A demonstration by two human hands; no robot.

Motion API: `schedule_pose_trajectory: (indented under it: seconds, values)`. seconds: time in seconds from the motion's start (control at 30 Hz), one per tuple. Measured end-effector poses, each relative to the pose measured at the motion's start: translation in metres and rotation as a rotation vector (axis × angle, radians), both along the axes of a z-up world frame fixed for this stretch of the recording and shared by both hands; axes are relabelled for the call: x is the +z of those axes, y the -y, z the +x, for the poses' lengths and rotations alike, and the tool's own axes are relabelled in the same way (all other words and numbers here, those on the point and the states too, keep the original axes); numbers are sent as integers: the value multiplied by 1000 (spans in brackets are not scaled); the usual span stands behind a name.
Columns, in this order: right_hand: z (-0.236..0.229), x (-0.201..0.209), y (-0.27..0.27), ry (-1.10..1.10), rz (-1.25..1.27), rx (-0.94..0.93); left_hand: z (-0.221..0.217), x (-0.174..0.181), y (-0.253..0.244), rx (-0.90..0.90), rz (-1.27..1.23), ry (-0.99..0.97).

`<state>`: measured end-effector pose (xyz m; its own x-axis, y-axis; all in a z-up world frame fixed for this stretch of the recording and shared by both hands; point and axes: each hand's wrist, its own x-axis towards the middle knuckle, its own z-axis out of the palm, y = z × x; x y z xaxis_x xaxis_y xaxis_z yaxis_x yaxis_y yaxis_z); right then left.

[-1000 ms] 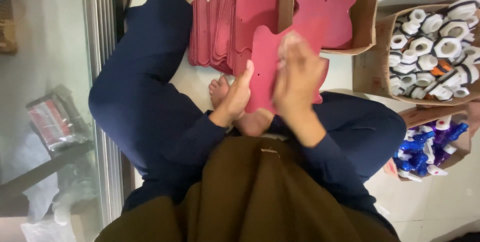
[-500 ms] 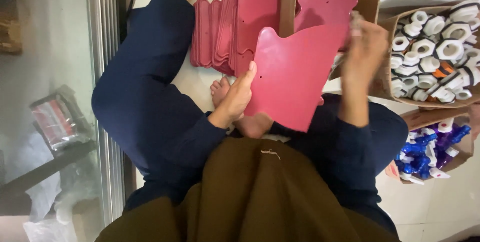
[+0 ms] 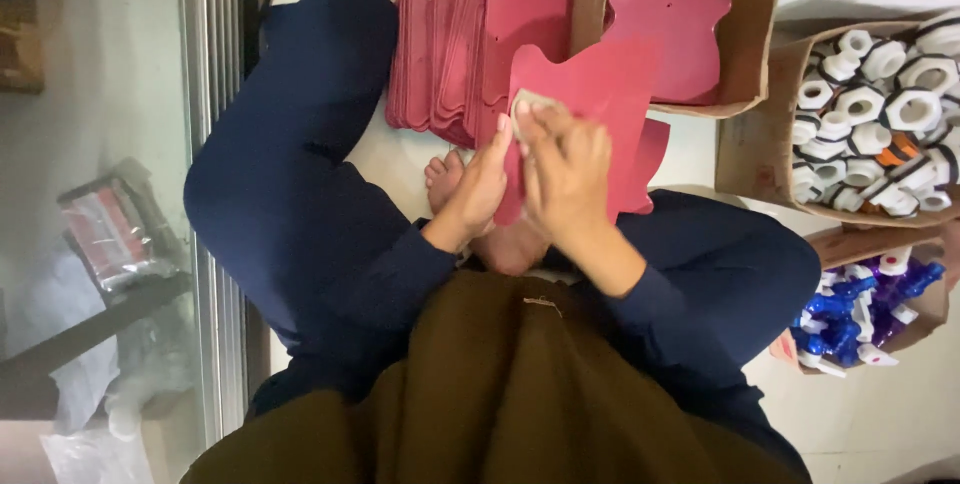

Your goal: The person sits on the floor and wipes pink plastic parts with a cloth. They pick up each part from a stack, wipe it, and place it into a cardboard box. The process is repeated for multiple parts.

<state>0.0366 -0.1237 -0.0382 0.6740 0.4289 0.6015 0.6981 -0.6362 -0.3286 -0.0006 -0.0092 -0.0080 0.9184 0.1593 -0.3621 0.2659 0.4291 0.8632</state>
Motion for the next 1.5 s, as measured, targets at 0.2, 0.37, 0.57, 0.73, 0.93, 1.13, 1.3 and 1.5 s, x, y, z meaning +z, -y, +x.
schedule_pose_trajectory:
  seconds: [0.2, 0.37, 0.57, 0.73, 0.93, 1.13, 1.3, 1.5]
  values:
    - [37, 42, 2, 53, 32, -47, -4, -36, 0, -229, 110, -100]
    - [-11, -6, -1, 9, -88, 9, 0, -3, 3, -52, -212, -1]
    - [-13, 13, 11, 27, -31, -27, 2, -29, -8, 166, -183, -333]
    - [13, 16, 43, 20, 25, -170, 8, -1, -19, 23, 376, -755]
    - [-47, -19, 5, 19, 60, 9, 3, 57, -19, 196, 191, -661]
    - [-36, -41, 18, 55, 3, 37, 8, 59, -12, 230, 131, -612]
    - [-27, -12, 22, 65, -1, -37, 6, 40, -18, 281, 92, -631]
    - [-72, -25, -6, 96, 43, 18, 11, 21, -17, 211, 270, -681]
